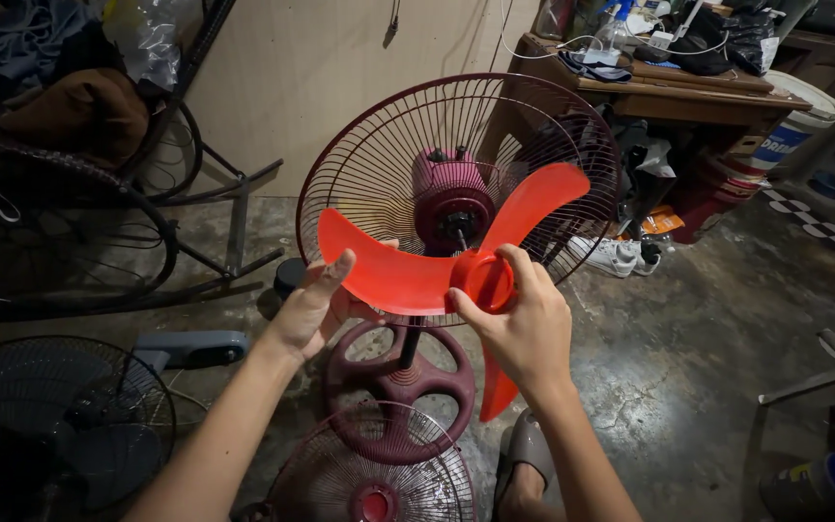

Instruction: The person attaches a red fan blade to the motor shaft of a standing electric fan, then secures the front wire cage over the blade. The person uses both hands to align and tighten the blade and cage components.

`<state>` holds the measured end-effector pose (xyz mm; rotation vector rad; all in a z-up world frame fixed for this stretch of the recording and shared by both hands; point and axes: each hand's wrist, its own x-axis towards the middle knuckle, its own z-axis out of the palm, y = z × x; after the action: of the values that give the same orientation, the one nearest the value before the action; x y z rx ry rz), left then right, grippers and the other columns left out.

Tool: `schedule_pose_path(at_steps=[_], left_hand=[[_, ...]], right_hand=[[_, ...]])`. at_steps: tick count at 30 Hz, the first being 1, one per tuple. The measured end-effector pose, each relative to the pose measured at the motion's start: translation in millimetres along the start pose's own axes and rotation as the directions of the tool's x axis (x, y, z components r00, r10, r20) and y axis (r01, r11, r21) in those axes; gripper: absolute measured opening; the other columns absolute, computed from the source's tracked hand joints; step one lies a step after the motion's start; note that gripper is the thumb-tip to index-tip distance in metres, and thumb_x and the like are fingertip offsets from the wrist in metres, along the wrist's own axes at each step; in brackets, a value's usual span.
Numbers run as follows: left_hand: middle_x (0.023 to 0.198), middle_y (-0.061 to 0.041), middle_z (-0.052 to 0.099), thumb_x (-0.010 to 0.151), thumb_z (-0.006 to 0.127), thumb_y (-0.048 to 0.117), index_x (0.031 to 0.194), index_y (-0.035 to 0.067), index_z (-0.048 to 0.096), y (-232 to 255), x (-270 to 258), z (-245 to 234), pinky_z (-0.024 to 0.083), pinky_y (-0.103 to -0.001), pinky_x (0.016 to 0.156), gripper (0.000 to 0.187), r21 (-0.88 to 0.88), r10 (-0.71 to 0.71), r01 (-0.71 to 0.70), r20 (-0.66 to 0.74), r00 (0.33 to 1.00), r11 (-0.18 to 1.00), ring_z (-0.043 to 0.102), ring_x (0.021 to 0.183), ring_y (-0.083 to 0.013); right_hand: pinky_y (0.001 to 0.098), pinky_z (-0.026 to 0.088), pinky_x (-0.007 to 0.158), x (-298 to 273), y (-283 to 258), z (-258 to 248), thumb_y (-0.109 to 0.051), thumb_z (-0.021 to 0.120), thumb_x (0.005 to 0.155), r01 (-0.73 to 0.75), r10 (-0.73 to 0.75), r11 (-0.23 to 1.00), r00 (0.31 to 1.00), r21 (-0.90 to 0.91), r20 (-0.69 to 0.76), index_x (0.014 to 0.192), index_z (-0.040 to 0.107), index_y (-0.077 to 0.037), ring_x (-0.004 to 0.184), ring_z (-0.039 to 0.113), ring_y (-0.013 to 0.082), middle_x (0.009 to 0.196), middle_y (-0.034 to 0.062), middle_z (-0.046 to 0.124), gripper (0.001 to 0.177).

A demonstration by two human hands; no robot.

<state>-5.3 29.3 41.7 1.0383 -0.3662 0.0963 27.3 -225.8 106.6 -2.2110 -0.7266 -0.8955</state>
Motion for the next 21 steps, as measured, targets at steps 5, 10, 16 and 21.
schedule_pose_path(at_steps=[5, 10, 16, 21], left_hand=[[0.12, -0.02, 0.068, 0.087, 0.074, 0.065, 0.145, -0.014, 0.043, 2, 0, -1, 0.066, -0.044, 0.087, 0.103, 0.021, 0.027, -0.028, 0.047, 0.999, 0.999, 0.073, 0.106, -0.0264], [0.131, -0.02, 0.066, 0.077, 0.081, 0.062, 0.158, 0.002, 0.032, 12, -2, 9, 0.056, -0.046, 0.101, 0.111, 0.017, -0.005, 0.002, 0.2, 0.98, 1.0, 0.065, 0.123, -0.0294], [0.128, -0.022, 0.068, 0.081, 0.08, 0.053, 0.153, 0.0, 0.041, 11, -1, 12, 0.055, -0.047, 0.101, 0.097, -0.002, -0.012, 0.012, 0.158, 0.987, 1.0, 0.066, 0.12, -0.0298], [0.12, -0.018, 0.072, 0.087, 0.075, 0.04, 0.142, 0.0, 0.055, 5, -2, 1, 0.053, -0.04, 0.099, 0.071, 0.048, -0.064, 0.059, 0.097, 0.993, 0.997, 0.069, 0.114, -0.0245]], right_hand=[[0.0301, 0.06, 0.063, -3, -7, 2, -0.029, 0.087, 0.075, -0.235, 0.216, 0.954, 0.969, 0.186, 0.116, 0.106, 0.064, -0.001, 0.067, 0.076, 0.0174, 0.078, 0.0119, 0.076, 0.048], [0.0258, 0.061, 0.058, 3, -2, -5, -0.027, 0.086, 0.079, -0.215, 0.219, 0.929, 0.975, 0.301, 0.021, 0.109, 0.066, 0.0, 0.068, 0.076, 0.0123, 0.08, 0.0084, 0.077, 0.045], [0.0242, 0.06, 0.058, -1, 4, -8, -0.025, 0.088, 0.079, -0.155, 0.181, 0.954, 0.98, 0.257, -0.084, 0.114, 0.065, 0.0, 0.067, 0.074, 0.0124, 0.082, 0.0071, 0.075, 0.049], [0.0298, 0.056, 0.073, 8, 33, -20, -0.019, 0.082, 0.087, -0.161, 0.241, 0.761, 0.97, 0.628, -0.043, 0.125, 0.065, -0.001, 0.084, 0.068, 0.016, 0.101, 0.0105, 0.073, 0.046]])
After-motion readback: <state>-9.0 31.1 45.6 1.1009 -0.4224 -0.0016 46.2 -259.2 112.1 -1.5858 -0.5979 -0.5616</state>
